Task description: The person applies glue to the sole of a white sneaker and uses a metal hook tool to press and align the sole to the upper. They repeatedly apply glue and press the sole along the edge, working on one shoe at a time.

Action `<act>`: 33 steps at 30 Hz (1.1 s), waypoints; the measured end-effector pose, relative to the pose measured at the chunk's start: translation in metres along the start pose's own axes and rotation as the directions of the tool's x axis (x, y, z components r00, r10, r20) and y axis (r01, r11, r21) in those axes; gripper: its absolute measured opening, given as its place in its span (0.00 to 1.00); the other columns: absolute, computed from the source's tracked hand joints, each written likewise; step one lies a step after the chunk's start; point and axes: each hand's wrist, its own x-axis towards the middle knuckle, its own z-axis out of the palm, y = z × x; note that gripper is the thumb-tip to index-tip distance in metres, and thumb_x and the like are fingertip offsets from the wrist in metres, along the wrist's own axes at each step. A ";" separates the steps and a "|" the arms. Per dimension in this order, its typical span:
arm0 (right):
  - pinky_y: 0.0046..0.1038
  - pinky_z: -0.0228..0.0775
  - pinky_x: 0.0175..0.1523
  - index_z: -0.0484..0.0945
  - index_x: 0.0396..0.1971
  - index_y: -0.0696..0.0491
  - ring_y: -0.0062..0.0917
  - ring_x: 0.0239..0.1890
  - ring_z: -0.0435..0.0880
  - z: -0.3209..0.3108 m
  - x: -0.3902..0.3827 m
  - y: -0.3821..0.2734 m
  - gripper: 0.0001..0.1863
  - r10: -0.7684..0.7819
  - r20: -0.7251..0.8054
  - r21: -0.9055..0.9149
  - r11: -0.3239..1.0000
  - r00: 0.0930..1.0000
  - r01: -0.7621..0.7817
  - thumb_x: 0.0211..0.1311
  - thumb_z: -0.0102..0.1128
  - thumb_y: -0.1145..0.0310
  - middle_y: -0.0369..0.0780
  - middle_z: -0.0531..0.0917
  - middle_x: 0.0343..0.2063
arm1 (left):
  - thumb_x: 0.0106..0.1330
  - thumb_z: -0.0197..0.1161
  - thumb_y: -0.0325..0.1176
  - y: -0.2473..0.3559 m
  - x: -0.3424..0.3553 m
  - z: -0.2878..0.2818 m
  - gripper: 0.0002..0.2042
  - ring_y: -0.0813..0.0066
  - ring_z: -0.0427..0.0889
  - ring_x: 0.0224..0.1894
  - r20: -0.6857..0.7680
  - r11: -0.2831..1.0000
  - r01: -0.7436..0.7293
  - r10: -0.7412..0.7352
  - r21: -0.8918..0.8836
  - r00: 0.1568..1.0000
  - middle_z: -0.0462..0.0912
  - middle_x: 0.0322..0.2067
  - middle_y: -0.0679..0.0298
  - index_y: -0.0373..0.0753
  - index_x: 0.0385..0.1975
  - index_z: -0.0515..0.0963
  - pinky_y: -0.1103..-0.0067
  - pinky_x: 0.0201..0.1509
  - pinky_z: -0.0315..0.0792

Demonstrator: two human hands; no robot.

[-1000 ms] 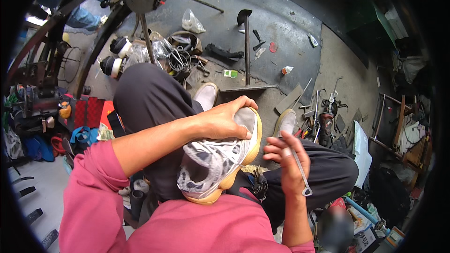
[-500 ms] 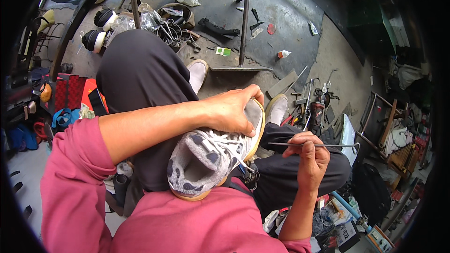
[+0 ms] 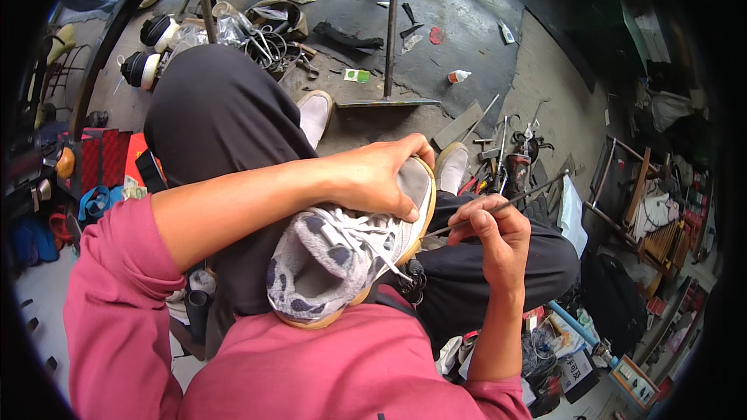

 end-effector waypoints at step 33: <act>0.17 0.73 0.32 0.82 0.33 0.62 0.16 0.28 0.85 0.012 0.003 0.002 0.05 -0.300 -0.177 -0.239 0.937 0.938 0.254 0.72 0.64 0.78 0.39 0.87 0.30 | 0.55 0.78 0.41 -0.004 0.004 0.001 0.36 0.59 0.83 0.52 0.032 0.999 -0.027 0.027 -0.030 0.999 0.84 0.48 0.49 0.39 0.62 0.67 0.69 0.58 0.74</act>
